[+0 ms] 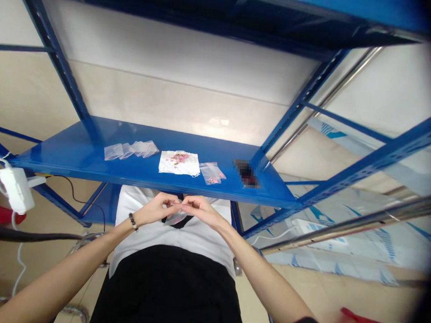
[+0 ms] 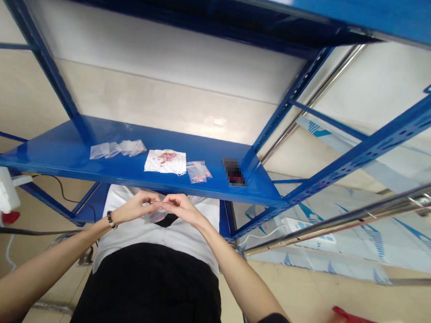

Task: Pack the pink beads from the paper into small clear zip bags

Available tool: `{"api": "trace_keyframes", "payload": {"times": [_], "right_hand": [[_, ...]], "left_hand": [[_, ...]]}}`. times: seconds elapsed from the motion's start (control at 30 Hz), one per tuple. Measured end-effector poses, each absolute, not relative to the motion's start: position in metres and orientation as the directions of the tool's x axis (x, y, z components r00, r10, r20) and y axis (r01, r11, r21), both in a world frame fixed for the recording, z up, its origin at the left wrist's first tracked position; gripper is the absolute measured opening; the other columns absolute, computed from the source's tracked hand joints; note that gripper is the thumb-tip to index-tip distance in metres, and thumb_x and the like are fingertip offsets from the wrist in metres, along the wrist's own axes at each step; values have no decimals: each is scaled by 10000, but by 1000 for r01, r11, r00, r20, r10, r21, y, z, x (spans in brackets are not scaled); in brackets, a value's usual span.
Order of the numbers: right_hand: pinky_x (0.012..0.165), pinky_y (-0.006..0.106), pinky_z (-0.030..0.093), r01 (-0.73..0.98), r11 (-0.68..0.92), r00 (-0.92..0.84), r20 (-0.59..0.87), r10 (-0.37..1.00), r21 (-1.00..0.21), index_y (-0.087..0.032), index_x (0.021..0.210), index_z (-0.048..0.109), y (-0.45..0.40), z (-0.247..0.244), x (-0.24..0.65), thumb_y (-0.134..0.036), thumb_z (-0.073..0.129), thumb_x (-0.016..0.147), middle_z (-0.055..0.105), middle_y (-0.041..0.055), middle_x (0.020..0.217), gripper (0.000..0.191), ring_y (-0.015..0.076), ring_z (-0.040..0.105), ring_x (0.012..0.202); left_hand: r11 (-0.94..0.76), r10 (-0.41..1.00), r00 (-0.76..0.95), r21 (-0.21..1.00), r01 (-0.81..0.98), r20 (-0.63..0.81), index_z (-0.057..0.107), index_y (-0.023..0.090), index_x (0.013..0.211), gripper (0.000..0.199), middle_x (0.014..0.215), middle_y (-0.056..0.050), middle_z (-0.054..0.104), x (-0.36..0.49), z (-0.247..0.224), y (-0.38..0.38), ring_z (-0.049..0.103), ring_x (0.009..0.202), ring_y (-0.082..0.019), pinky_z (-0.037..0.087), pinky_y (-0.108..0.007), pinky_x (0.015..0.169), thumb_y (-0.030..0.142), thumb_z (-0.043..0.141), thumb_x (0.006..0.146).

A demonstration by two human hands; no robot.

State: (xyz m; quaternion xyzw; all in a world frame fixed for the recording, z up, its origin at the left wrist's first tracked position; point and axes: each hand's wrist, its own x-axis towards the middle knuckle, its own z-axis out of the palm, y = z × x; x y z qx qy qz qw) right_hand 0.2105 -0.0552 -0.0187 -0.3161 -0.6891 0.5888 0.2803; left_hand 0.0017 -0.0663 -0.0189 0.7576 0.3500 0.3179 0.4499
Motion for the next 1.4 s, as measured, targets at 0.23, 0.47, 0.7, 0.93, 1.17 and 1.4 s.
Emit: {"api": "trace_keyframes", "payload": {"times": [0.23,0.47,0.7,0.93,1.17,1.4], "right_hand": [[591,224,334,90,175,-701,62,710,-981,-147,727,607,-76,-11,206,-439,679,810,509,-25,667,312,104,425,623],[576,219,316,138,236,-765,47,642,-962,-129,670,632,-48,-14,220,-403,696,787,523,-29,619,305,98,422,600],[594,227,341,112,220,-740,66,670,-969,-130,712,654,-48,-11,235,-376,707,793,554,-17,659,264,103,450,619],[600,237,395,127,215,-831,15,556,-968,-137,742,697,-50,-8,242,-380,724,777,629,6,676,248,119,522,623],[555,225,346,122,89,-789,-43,613,-989,-136,642,647,-37,-4,247,-376,765,728,569,-24,588,281,96,458,553],[671,232,399,-81,73,-583,106,806,-994,-151,738,638,-63,-4,226,-323,689,826,599,9,746,199,123,538,702]], "left_hand": [[-324,783,609,919,223,128,538,141,605,325,559,18,516,-2,-14,-87,432,548,-94,333,-216,565,303,541,886],[-322,780,619,906,275,89,563,139,618,243,577,18,511,6,-23,-73,422,567,-100,340,-219,568,245,559,837],[-312,754,654,906,286,54,600,145,672,390,559,-12,578,0,-11,-81,491,525,-115,362,-230,562,422,508,931],[-280,671,741,923,263,-7,533,144,590,459,530,3,507,-5,-7,-85,446,529,-104,325,-229,550,461,530,922],[-195,653,757,958,209,-32,497,135,532,521,473,14,466,-3,-14,-75,367,460,-76,254,-224,489,500,554,900],[-196,762,646,969,150,54,564,121,597,516,503,-13,537,-6,-15,-91,418,449,-83,297,-210,470,507,491,932]]}}
